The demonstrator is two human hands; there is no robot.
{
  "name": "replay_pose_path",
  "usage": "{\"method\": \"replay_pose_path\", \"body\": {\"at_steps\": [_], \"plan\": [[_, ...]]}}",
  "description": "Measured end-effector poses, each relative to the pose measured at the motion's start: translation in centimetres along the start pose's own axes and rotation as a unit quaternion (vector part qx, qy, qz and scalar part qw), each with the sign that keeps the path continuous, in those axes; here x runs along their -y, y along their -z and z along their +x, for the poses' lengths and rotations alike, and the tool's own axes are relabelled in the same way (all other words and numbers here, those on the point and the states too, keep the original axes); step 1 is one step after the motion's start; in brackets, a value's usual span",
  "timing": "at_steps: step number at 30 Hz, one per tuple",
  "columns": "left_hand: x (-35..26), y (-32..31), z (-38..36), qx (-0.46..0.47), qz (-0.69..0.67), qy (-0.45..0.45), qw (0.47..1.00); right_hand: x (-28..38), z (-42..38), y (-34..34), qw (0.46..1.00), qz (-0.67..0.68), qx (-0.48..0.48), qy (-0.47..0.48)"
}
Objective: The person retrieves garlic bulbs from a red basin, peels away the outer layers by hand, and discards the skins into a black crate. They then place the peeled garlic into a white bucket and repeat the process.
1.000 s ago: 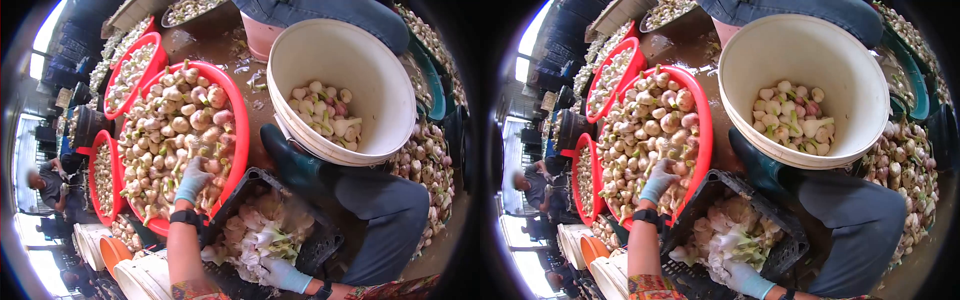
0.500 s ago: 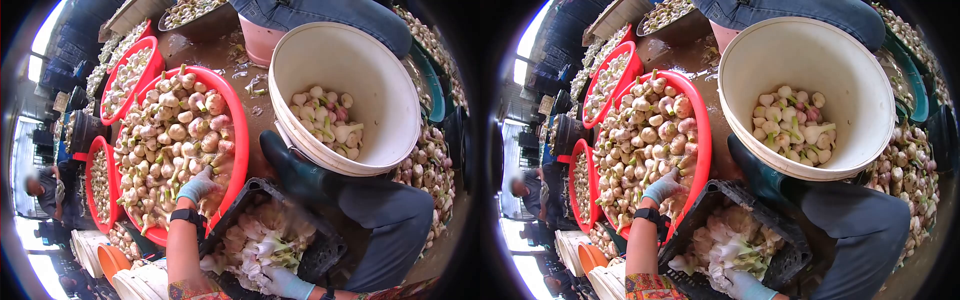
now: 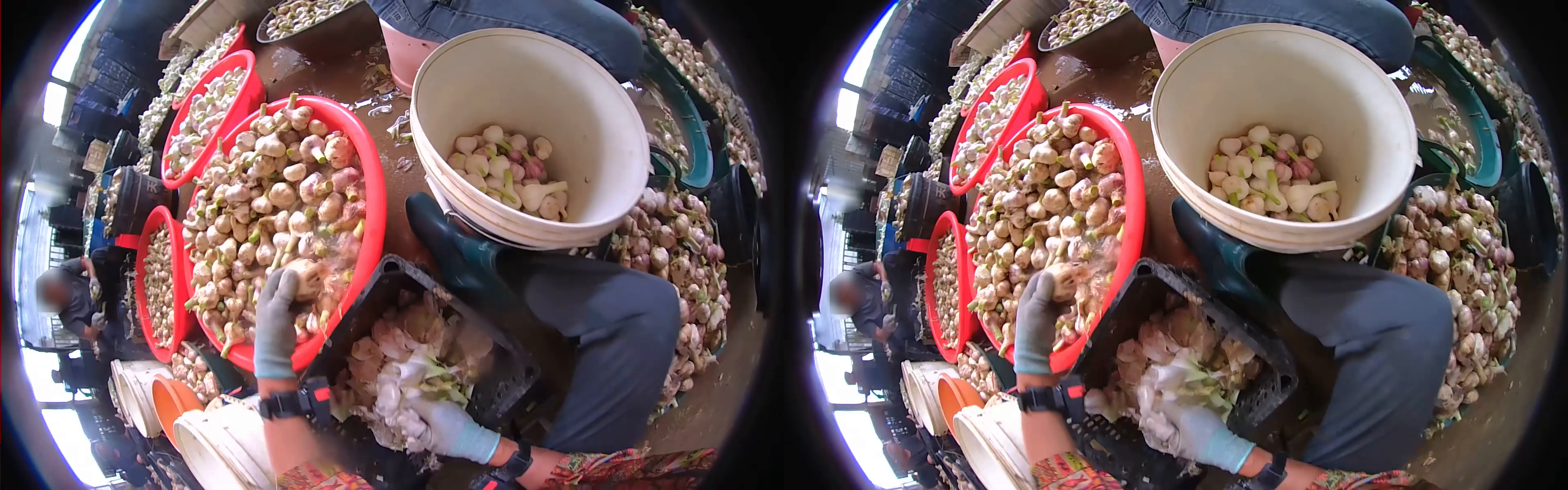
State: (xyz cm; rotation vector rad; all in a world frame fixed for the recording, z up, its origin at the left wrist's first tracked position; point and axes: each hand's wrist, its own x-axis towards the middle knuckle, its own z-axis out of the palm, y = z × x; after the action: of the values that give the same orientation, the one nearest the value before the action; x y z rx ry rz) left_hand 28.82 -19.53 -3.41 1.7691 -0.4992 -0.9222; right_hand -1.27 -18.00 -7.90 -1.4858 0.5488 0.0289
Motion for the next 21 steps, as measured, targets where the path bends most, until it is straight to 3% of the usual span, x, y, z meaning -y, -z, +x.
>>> {"method": "replay_pose_path", "body": {"at_steps": [2, 4, 6, 8, 10, 12, 15, 21], "plan": [[1.2, -2.3, -6.1, -0.076, -0.166, -0.048, 0.982, -0.7, -0.2, -1.2, 0.978, 0.179, -0.068, 0.080], [3.7, -2.3, -12.3, -0.016, -0.316, -0.021, 0.948, 1.0, -1.3, 0.3, 0.988, 0.061, -0.074, 0.117], [4.3, -5.1, -18.3, -0.089, -0.374, 0.009, 0.923, 1.4, -2.0, 0.7, 0.976, -0.013, -0.089, 0.199], [6.8, -6.4, -23.1, -0.127, -0.470, 0.037, 0.873, 2.0, -3.3, 0.6, 0.983, -0.023, -0.036, 0.177], [8.0, -7.3, -27.0, -0.126, -0.508, 0.045, 0.851, 1.1, -3.9, -0.6, 0.972, -0.102, 0.010, 0.212], [8.3, -8.6, -29.7, -0.197, -0.491, 0.059, 0.846, 0.2, -4.8, -2.2, 0.965, -0.132, 0.034, 0.225], [9.4, -9.0, -31.9, -0.209, -0.517, 0.068, 0.828, 0.0, -5.4, -3.6, 0.961, -0.178, 0.100, 0.186], [10.7, -8.7, -33.1, -0.247, -0.554, 0.097, 0.789, -0.4, -6.5, -5.3, 0.946, -0.252, 0.080, 0.185]]}}
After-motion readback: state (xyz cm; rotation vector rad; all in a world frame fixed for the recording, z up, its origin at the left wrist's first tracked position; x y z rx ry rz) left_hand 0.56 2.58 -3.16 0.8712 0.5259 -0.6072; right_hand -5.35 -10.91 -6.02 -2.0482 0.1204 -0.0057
